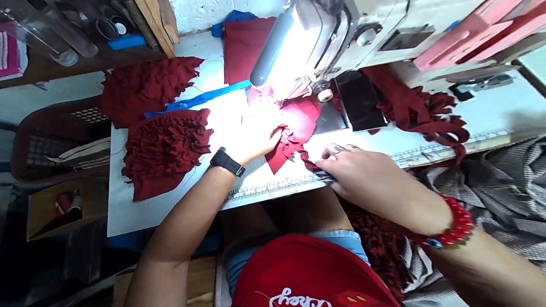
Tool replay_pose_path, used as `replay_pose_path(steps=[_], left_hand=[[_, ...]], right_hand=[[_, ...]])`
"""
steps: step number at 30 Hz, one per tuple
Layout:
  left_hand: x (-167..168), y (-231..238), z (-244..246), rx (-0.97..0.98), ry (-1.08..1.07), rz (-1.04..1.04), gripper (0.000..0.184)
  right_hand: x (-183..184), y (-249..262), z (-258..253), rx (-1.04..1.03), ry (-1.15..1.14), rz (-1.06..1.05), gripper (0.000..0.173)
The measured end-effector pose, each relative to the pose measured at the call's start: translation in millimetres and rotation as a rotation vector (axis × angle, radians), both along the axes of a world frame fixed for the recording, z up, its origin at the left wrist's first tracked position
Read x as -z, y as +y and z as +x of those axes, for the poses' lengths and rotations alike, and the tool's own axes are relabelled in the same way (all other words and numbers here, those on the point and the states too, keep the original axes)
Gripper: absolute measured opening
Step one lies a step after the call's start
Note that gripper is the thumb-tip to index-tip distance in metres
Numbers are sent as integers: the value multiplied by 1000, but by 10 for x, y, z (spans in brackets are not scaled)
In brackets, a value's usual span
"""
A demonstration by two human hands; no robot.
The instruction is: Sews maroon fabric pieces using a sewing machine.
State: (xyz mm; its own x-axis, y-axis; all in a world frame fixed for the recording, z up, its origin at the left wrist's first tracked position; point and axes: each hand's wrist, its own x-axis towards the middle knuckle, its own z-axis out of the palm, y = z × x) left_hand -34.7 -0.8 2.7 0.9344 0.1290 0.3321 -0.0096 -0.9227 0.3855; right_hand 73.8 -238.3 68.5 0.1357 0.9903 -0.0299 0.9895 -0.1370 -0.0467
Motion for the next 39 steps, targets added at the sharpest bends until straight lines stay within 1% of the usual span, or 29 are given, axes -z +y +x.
replay_pose_path(steps=[2, 5, 8, 9, 10, 12, 13, 15, 16, 18, 20, 21, 24, 27, 36, 37, 39], left_hand=[[-22, 3, 6, -8, 20, -14, 28], [-45, -6, 27, -30, 33, -46, 28], [-44, -13, 40, -67, -3, -50, 26], [-34, -23, 51, -76, -26, -59, 25], [-24, -35, 61, -87, -37, -75, 25], [-13, -37, 72, -115, -36, -102, 28], [-20, -34, 69, -123, -17, -114, 30], [-26, -26, 70, -128, -16, -117, 33], [-28, -25, 75, -129, -32, -116, 33], [-31, -37, 81, -137, -64, -105, 31], [-16, -45, 70, -157, -75, -87, 30], [-11, -48, 64, -161, -72, -89, 30], [-17, -55, 59, -164, -41, -109, 32], [-30, -100, 9, -180, -29, -118, 31], [38, -65, 62, -180, -82, -137, 31], [31, -67, 58, -179, -74, -147, 31], [15, -67, 50, -174, -67, -160, 30]], right_hand=[[-82, 57, 85, 51, 71, 77, 12], [-7, 395, 138, 214, 244, 220, 20], [193, 652, 155, 293, 350, 212, 32], [229, 680, 158, 297, 363, 202, 30], [238, 686, 161, 301, 368, 213, 26], [219, 661, 204, 318, 398, 262, 20], [181, 624, 228, 331, 457, 261, 17], [81, 564, 263, 385, 661, 232, 9], [65, 583, 301, 413, 754, 216, 9], [109, 698, 409, 463, 877, 156, 16], [135, 747, 409, 483, 869, 150, 28], [122, 744, 388, 485, 854, 163, 30], [90, 676, 293, 476, 839, 198, 21], [95, 611, 243, 460, 867, 201, 21], [112, 664, 330, 533, 934, 166, 29], [95, 662, 316, 527, 930, 172, 28], [64, 666, 306, 490, 929, 176, 21]])
